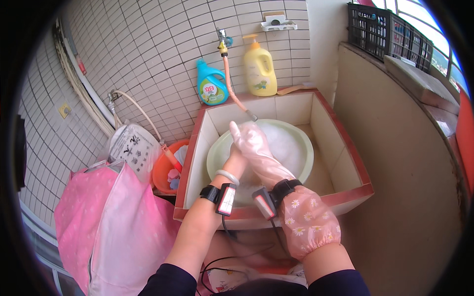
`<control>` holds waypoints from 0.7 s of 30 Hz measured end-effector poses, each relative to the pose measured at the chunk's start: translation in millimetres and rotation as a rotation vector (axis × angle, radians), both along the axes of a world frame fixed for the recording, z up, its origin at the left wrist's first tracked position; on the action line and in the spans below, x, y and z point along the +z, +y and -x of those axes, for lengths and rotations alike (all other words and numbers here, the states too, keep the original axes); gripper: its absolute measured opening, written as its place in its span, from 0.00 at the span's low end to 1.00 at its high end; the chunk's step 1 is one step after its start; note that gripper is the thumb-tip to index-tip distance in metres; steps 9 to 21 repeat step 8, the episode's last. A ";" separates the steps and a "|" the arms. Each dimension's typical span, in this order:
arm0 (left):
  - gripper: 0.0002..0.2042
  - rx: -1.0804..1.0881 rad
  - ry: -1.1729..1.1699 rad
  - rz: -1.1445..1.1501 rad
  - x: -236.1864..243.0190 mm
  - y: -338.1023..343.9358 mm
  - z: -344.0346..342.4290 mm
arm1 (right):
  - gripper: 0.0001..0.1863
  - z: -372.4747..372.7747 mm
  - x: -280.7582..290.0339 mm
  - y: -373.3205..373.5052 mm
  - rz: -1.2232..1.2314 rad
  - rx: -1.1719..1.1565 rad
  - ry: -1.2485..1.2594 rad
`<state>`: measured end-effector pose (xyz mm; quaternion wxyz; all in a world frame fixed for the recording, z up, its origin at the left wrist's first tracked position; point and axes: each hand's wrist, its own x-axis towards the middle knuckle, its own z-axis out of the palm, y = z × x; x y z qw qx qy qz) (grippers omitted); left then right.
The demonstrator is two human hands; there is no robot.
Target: The person hand washes a mustard-yellow garment in a soapy basin placed inside a utility sink. They repeatedly agitate, squeeze, and rinse the fabric under running water, then wring it out. The garment remains in the basin throughout the clip.
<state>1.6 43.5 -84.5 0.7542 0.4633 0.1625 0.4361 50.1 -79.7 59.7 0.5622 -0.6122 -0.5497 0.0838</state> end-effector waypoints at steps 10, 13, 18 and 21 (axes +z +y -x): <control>0.19 0.069 0.147 -0.091 17.1 -24.0 13.5 | 0.27 2.5 5.6 -13.9 -0.139 0.057 -0.156; 0.19 0.069 0.147 -0.091 17.1 -24.0 13.5 | 0.27 2.5 5.6 -13.9 -0.139 0.057 -0.156; 0.19 0.069 0.147 -0.091 17.1 -24.0 13.5 | 0.27 2.5 5.6 -13.9 -0.139 0.057 -0.156; 0.19 0.069 0.147 -0.091 17.1 -24.0 13.5 | 0.27 2.5 5.6 -13.9 -0.139 0.057 -0.156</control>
